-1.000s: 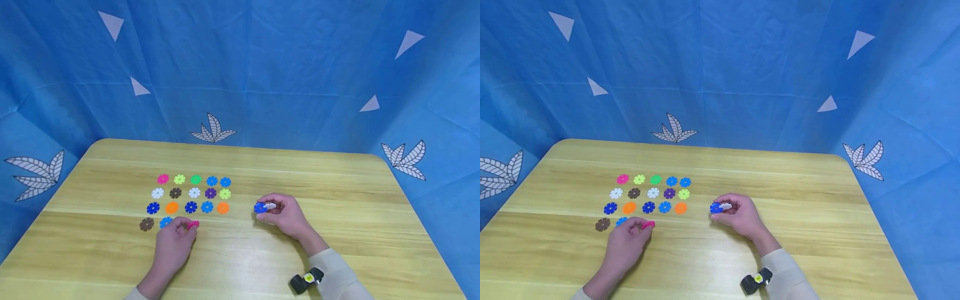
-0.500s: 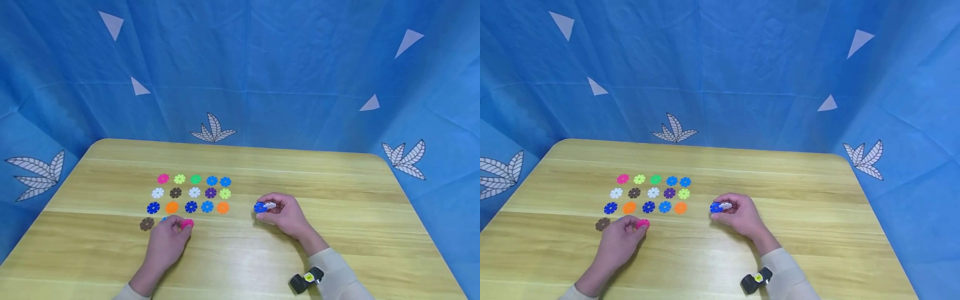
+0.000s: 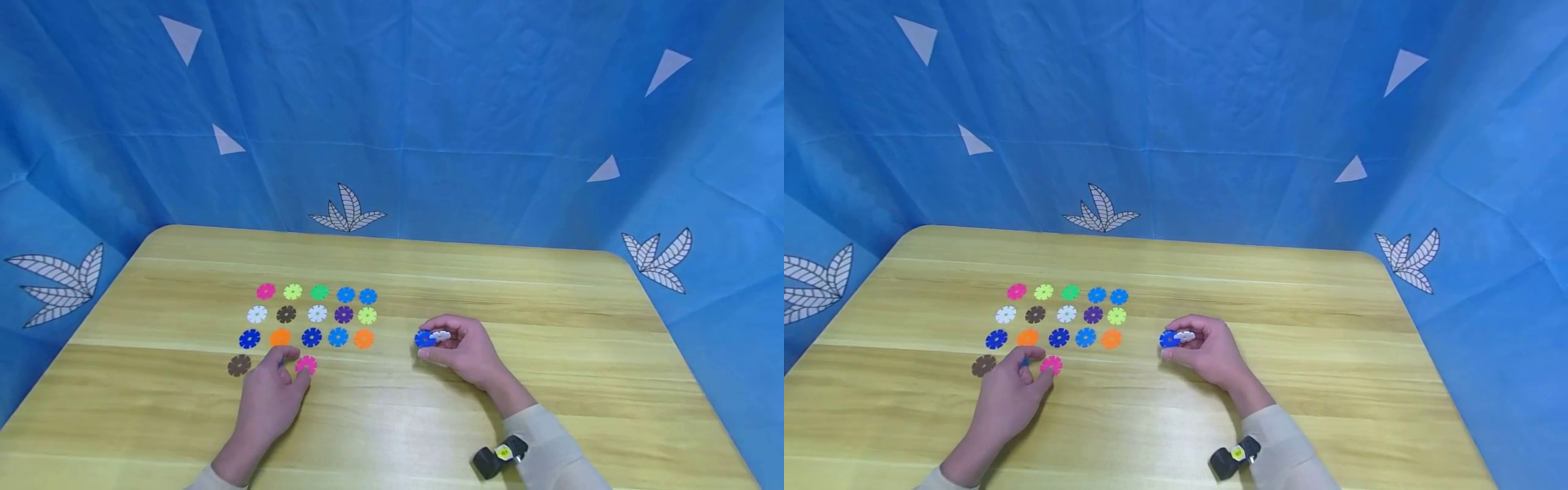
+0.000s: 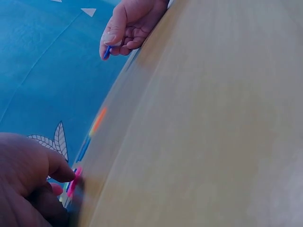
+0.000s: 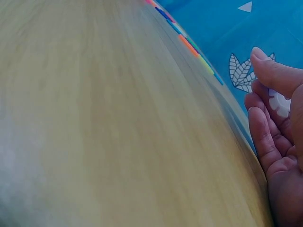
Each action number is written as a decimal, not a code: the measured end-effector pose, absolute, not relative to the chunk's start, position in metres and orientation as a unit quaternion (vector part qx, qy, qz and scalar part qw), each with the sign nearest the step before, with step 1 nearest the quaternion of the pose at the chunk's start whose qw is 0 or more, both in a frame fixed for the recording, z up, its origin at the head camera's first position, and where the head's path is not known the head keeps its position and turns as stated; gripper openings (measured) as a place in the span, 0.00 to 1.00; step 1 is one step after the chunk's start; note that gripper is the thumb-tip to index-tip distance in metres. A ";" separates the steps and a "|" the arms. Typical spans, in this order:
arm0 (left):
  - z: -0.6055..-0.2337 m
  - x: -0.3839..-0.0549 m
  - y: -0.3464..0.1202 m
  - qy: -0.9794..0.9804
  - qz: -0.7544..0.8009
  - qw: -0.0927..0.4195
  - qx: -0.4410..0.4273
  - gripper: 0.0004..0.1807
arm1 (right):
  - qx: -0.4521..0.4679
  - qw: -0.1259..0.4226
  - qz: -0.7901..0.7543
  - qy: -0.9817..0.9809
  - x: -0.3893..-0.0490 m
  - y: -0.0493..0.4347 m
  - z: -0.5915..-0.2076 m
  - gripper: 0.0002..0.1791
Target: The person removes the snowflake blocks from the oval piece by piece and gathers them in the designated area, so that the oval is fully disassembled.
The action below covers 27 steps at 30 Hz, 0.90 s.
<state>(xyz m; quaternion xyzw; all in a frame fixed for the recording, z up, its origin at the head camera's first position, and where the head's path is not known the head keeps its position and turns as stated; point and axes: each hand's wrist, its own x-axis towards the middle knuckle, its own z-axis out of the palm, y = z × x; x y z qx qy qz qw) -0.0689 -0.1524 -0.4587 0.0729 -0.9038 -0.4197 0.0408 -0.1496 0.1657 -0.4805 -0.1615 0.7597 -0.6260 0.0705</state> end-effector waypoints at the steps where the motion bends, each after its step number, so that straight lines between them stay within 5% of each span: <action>1: -0.459 -0.069 -0.152 -0.903 -0.420 0.042 0.073 0.19 | -0.161 0.071 -0.625 0.761 -0.150 0.166 -0.480 0.16; 27: -0.465 -0.066 -0.128 -0.846 -0.523 0.080 0.059 0.10 | -0.158 0.037 -0.586 0.794 -0.151 0.164 -0.483 0.18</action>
